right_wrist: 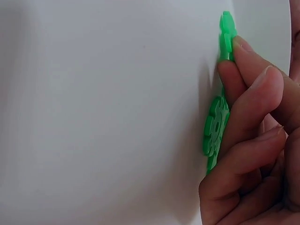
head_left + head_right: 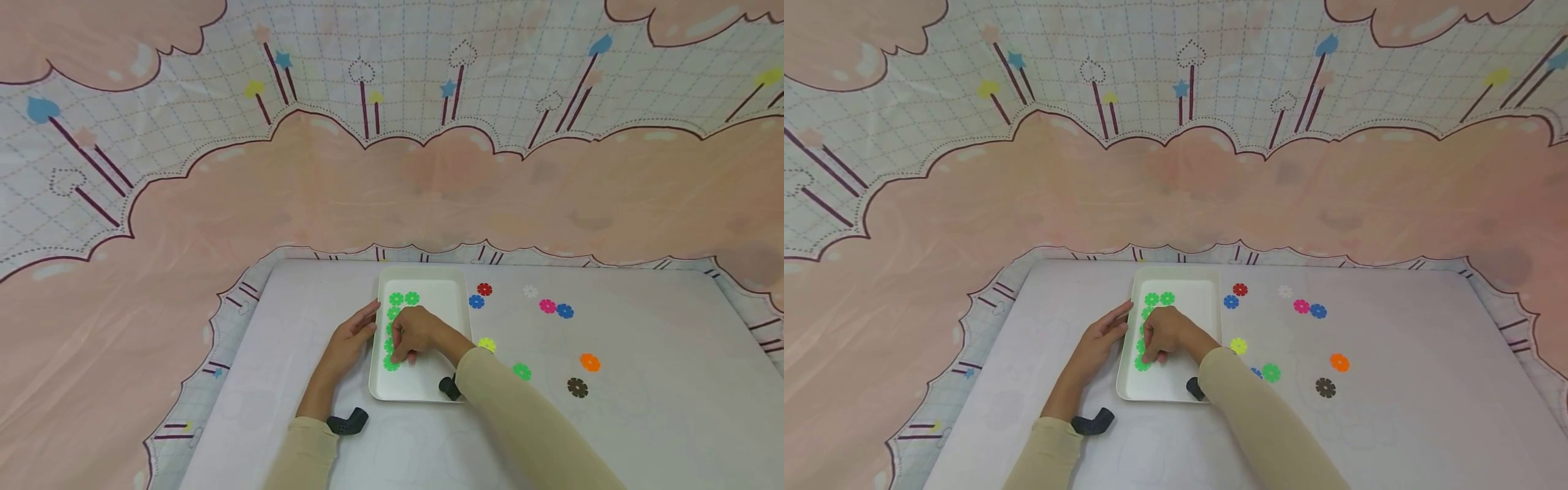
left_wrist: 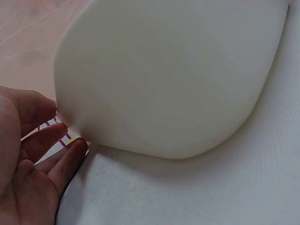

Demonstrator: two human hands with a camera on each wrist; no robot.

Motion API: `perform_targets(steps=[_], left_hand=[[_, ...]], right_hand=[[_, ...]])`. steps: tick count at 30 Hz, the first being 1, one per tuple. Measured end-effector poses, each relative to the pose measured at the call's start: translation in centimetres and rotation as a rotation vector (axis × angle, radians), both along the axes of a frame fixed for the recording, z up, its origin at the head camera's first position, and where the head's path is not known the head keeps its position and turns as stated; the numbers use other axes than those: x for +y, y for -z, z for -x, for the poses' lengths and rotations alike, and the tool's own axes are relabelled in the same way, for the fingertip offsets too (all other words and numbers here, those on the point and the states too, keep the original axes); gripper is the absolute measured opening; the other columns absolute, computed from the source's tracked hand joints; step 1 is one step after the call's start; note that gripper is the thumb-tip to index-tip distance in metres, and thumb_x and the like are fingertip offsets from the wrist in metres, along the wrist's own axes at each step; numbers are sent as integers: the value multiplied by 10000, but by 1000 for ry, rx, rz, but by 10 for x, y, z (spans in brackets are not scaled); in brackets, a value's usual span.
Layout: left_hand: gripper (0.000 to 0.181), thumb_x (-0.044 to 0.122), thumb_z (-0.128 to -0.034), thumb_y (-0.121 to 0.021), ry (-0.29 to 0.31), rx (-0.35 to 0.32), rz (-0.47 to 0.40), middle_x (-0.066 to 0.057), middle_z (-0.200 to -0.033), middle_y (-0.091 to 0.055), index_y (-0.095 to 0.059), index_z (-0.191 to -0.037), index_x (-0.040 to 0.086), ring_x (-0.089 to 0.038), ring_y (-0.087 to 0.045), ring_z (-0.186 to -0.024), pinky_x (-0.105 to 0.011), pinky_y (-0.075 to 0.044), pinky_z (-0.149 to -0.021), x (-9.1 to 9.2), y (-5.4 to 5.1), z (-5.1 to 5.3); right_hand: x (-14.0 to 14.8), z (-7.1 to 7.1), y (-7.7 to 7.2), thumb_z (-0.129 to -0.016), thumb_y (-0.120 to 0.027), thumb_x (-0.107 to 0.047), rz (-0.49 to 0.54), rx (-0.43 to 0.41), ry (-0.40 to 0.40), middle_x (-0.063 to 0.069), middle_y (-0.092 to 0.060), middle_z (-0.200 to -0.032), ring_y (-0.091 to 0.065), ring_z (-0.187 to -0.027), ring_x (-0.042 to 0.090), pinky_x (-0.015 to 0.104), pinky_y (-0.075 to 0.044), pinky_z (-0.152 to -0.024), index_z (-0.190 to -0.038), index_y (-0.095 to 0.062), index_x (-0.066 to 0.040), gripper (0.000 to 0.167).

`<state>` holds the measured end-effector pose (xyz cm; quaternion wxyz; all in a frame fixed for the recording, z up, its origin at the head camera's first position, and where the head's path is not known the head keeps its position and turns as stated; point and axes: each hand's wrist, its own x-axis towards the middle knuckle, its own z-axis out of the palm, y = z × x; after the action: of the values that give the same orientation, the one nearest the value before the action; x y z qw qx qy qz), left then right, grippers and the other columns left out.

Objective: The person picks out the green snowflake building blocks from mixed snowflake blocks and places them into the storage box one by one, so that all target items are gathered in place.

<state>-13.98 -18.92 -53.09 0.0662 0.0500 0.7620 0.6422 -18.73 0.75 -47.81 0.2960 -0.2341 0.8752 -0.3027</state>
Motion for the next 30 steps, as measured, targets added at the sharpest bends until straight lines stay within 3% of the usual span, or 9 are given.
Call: perform_targets(steps=[30], left_hand=[[458,159,-1055,-557,-3,0,8,37,-1608,-442,-509,-1509,174,-263,-472,-1451,-480,-383,-1202,-1,1,-1]], right_hand=[[3,2,2,-763,-912,-224,7,-6,12,-15,-658,-566,-638,-499,115,228,-462,-606,-709,-692,-169,233]])
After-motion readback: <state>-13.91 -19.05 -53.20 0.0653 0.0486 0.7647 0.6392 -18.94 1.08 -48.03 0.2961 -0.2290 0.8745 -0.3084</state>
